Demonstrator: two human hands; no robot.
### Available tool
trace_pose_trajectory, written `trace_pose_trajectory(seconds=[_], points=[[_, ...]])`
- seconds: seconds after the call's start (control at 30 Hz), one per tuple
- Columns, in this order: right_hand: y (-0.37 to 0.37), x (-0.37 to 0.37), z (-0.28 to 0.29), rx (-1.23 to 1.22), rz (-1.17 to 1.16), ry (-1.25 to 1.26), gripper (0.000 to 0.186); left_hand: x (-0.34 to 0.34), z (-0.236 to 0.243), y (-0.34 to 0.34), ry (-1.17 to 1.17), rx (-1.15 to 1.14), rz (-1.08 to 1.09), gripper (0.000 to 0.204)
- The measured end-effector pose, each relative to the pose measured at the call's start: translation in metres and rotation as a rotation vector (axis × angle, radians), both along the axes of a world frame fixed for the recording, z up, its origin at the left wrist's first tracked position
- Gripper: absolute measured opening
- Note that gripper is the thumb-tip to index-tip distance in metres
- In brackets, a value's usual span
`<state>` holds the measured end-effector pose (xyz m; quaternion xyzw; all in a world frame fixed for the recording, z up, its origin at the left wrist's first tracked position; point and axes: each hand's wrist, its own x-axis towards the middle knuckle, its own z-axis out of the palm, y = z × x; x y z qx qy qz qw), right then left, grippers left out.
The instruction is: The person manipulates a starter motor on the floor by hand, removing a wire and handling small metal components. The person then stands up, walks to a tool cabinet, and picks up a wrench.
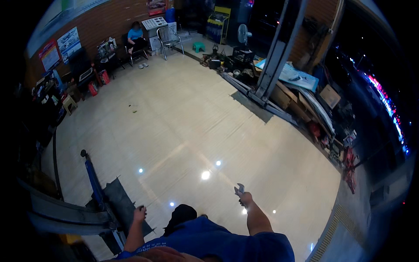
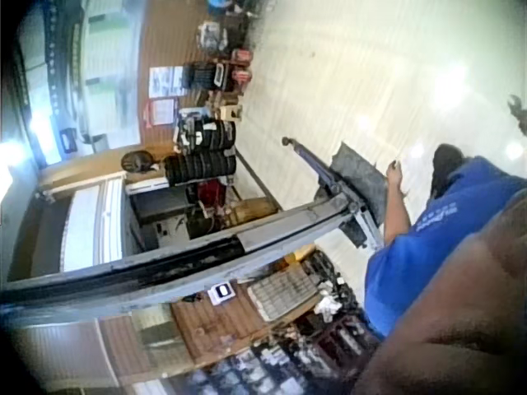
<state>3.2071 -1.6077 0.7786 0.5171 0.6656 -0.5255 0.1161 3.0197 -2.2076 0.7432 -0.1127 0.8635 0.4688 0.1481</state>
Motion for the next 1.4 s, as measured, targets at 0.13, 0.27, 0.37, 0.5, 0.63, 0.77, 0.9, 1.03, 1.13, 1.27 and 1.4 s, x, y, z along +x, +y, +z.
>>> trace_pose_trajectory(seconds=[0.13,0.27,0.37,0.5,0.63,0.77,0.9,1.03,1.13,1.27,1.4], points=[[0.041,-0.087,-0.024,0.011,0.112,-0.049,0.050,0.021,-0.005,0.019,-0.369,-0.275,-0.107,0.032],[0.061,-0.131,-0.073,-0.035,0.151,-0.109,0.058,0.020,-0.079,-0.003,-0.519,-0.436,-0.163,0.035],[0.054,-0.154,-0.048,0.049,0.206,-0.429,0.058,-0.057,-0.095,0.004,-0.562,-0.517,-0.187,0.037],[0.066,-0.222,-0.030,0.072,0.289,-0.396,0.057,-0.194,-0.132,0.018,-0.242,-0.839,-0.339,0.041],[0.092,-0.287,-0.018,0.145,0.320,-0.369,0.056,-0.445,-0.104,0.101,-0.243,-0.531,-0.395,0.046],[0.123,-0.355,-0.026,0.288,0.499,-0.357,0.055,-0.631,-0.033,0.236,0.002,-0.283,-0.272,0.046],[0.170,-0.481,-0.044,-0.112,0.151,-0.248,0.045,-0.743,-0.006,0.337,0.044,-0.131,-0.266,0.047],[0.241,-0.593,-0.091,0.052,0.255,-0.167,0.042,-0.781,-0.023,0.364,-0.136,-0.112,-0.331,0.048],[0.285,-0.708,-0.088,-0.039,0.071,-0.238,0.041,-0.800,-0.018,0.354,-0.472,-0.073,-0.176,0.048],[0.335,-0.838,-0.071,0.023,0.047,-0.154,0.039,-0.816,-0.031,0.324,-0.683,-0.115,0.044,0.043],[0.371,-0.947,-0.063,-0.016,0.045,-0.083,0.039,-0.838,-0.045,0.331,-0.786,-0.072,0.290,0.040]])
